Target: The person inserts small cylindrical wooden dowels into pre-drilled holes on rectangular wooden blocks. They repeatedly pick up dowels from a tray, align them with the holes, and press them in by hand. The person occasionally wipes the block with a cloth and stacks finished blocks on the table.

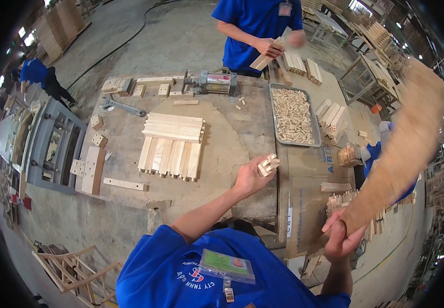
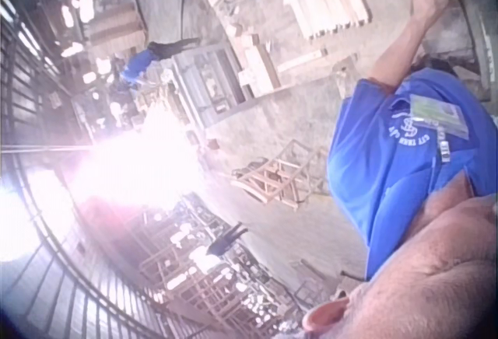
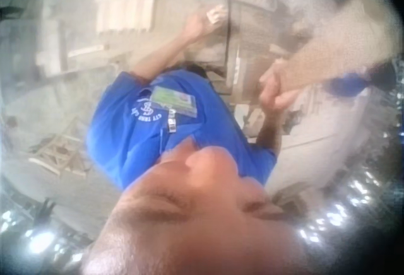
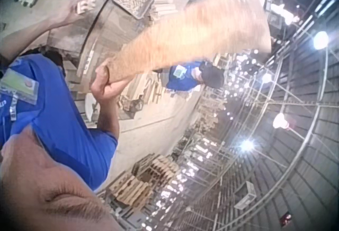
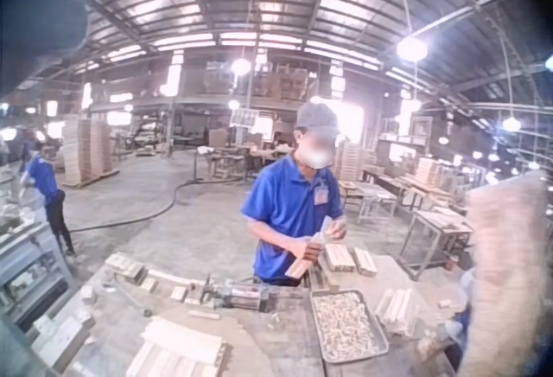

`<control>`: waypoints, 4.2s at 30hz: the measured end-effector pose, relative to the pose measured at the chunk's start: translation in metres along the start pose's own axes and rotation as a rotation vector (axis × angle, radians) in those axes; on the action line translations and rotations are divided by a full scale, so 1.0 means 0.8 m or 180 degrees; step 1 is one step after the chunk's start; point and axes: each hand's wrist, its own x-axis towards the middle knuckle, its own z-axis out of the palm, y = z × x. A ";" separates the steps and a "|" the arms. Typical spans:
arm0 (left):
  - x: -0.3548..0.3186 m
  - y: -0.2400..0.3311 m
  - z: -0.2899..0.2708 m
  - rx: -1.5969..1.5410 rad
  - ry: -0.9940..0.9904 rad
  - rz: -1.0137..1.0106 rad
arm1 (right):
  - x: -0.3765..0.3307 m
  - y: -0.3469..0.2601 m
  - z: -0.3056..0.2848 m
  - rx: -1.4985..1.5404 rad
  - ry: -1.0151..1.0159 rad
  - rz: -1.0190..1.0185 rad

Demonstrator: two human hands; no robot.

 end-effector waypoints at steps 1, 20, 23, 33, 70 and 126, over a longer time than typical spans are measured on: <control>-0.001 0.001 0.002 -0.0106 -0.0028 -0.0012 | -0.010 0.017 0.006 0.0048 -0.0045 -0.0264; -0.005 -0.028 0.003 -0.0636 -0.0113 -0.0077 | 0.005 0.050 -0.013 -0.0284 0.0349 0.0422; -0.003 -0.032 -0.001 -0.0686 -0.0050 -0.0214 | -0.023 0.134 -0.017 -0.1163 0.0172 0.0832; -0.006 -0.039 0.021 -0.0793 0.0102 -0.0033 | 0.012 0.081 -0.001 0.0420 -0.0114 0.1046; 0.009 -0.002 0.041 -0.0039 0.0295 -0.0179 | 0.142 0.379 0.113 0.0955 -0.1280 0.1613; 0.008 -0.011 0.031 0.0268 -0.0099 -0.0075 | 0.381 0.499 0.391 -0.1547 -0.1636 0.0590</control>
